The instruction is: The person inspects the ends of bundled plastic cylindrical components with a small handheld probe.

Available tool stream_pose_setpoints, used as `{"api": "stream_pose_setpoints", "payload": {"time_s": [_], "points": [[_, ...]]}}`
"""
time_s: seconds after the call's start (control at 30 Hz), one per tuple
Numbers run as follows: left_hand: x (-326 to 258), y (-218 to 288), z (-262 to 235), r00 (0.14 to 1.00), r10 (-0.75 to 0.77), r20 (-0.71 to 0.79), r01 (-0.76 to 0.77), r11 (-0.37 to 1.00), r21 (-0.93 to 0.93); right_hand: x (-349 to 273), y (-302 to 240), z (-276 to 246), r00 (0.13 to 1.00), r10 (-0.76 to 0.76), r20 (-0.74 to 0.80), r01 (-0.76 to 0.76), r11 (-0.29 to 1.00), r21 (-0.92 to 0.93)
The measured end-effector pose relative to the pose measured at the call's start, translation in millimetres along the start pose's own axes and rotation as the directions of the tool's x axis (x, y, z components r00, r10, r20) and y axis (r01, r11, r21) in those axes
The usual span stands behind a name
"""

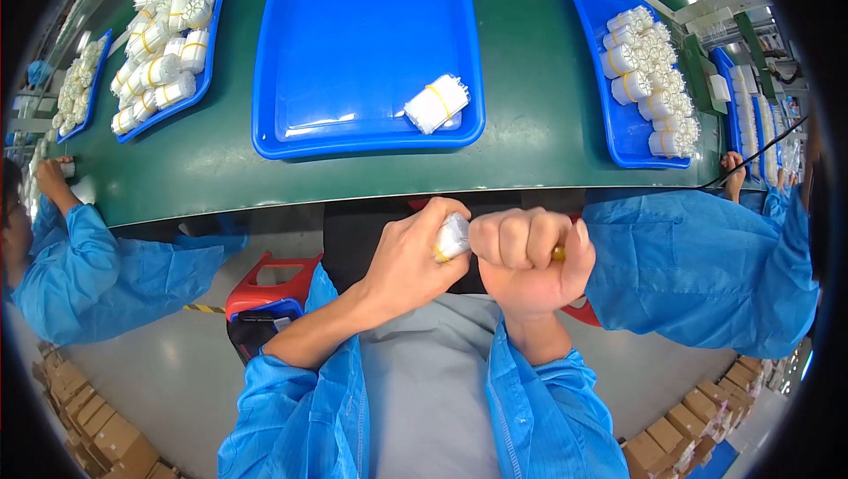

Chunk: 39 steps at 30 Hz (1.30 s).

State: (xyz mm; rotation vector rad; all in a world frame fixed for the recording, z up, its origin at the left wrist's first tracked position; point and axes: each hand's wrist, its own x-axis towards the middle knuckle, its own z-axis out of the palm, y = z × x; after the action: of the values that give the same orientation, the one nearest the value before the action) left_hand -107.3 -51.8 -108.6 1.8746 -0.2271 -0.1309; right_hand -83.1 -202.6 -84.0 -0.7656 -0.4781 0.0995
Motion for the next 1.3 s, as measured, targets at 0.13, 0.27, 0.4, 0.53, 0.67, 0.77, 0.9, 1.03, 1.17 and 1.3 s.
{"api": "stream_pose_setpoints", "payload": {"time_s": [0.13, 0.27, 0.4, 0.53, 0.67, 0.77, 0.9, 1.03, 1.17, 1.3], "points": [[-3, 8, -4, 0.999, -0.012, 0.041, 0.024, 0.945, -0.325, 4, -5, -9, 1.0, 0.021, -0.017, -0.016, 0.972, 0.234], [-1, 4, -11, 0.998, -0.012, 0.069, 0.034, 0.942, -0.334, 1, -10, -8, 0.993, -0.11, -0.051, 0.118, 0.973, 0.197], [-4, 10, -8, 0.991, -0.104, 0.083, 0.125, 0.943, -0.308, 0, -5, 0, 0.996, -0.088, -0.024, 0.091, 0.987, 0.131], [-5, 6, -4, 0.997, -0.073, 0.036, 0.079, 0.975, -0.207, -1, -2, 0, 0.996, -0.084, 0.007, 0.083, 0.99, 0.11], [-6, 3, -3, 0.999, -0.042, 0.017, 0.044, 0.992, -0.121, 0, 0, 3, 0.999, -0.051, 0.0, 0.051, 0.998, 0.042], [-6, 0, 1, 1.0, -0.011, -0.004, 0.011, 1.0, -0.014, 0, -1, 1, 0.998, -0.033, 0.059, 0.035, 0.998, -0.042], [-7, -2, 0, 0.999, -0.011, 0.042, 0.021, 0.969, -0.245, -2, -10, 2, 0.999, -0.023, -0.048, 0.031, 0.987, 0.158], [-8, -12, 1, 0.988, 0.151, 0.024, -0.101, 0.76, -0.642, -2, -22, -7, 0.985, -0.159, -0.059, 0.168, 0.963, 0.21], [-12, -7, -11, 0.981, 0.076, 0.18, 0.091, 0.634, -0.768, -9, -19, -13, 0.99, -0.113, -0.09, 0.128, 0.974, 0.185], [-13, -5, -14, 0.977, 0.097, 0.189, 0.107, 0.542, -0.833, -12, -16, -15, 0.989, -0.09, -0.115, 0.11, 0.977, 0.185]]}}
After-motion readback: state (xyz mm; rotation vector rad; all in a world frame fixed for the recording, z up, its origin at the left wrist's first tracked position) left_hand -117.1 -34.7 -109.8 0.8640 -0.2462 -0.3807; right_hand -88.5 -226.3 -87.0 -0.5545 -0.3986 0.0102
